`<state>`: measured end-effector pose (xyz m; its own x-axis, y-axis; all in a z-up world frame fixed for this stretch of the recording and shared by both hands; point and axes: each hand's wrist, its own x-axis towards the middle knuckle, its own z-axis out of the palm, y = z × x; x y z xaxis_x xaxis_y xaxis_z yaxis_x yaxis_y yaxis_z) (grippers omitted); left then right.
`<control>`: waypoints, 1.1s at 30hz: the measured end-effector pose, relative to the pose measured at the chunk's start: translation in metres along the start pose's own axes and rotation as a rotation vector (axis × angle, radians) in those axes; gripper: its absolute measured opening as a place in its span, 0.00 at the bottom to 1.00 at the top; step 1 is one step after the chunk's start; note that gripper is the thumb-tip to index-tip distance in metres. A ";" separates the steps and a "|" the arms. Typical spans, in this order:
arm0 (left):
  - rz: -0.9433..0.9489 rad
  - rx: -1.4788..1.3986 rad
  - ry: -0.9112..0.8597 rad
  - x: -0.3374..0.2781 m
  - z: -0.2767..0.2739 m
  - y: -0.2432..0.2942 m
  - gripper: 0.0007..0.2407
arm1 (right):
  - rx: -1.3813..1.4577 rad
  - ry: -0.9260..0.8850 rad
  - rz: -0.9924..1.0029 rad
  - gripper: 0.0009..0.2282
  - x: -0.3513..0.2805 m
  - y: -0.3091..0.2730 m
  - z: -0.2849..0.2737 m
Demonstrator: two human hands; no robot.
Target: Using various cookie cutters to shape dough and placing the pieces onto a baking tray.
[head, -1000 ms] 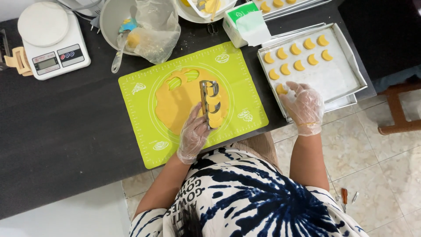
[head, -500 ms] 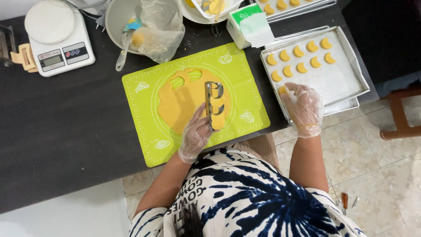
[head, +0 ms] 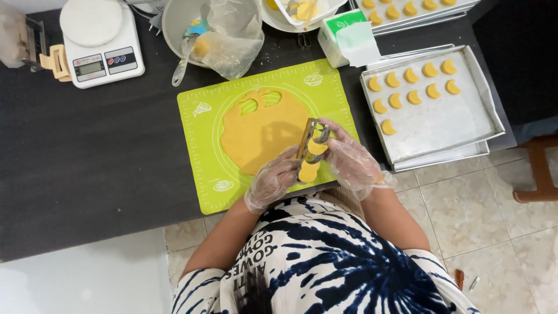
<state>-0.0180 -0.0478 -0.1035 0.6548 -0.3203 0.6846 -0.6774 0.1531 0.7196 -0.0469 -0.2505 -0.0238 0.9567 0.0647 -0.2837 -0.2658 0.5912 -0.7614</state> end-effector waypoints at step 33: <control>0.064 0.109 0.038 -0.012 0.009 -0.019 0.06 | -1.385 0.185 -1.041 0.21 -0.017 -0.017 0.014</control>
<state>-0.0160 -0.0549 -0.1261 0.6195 -0.2775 0.7343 -0.7496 0.0688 0.6583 -0.0567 -0.2504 0.0022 0.7804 -0.0069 0.6252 0.4088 -0.7510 -0.5185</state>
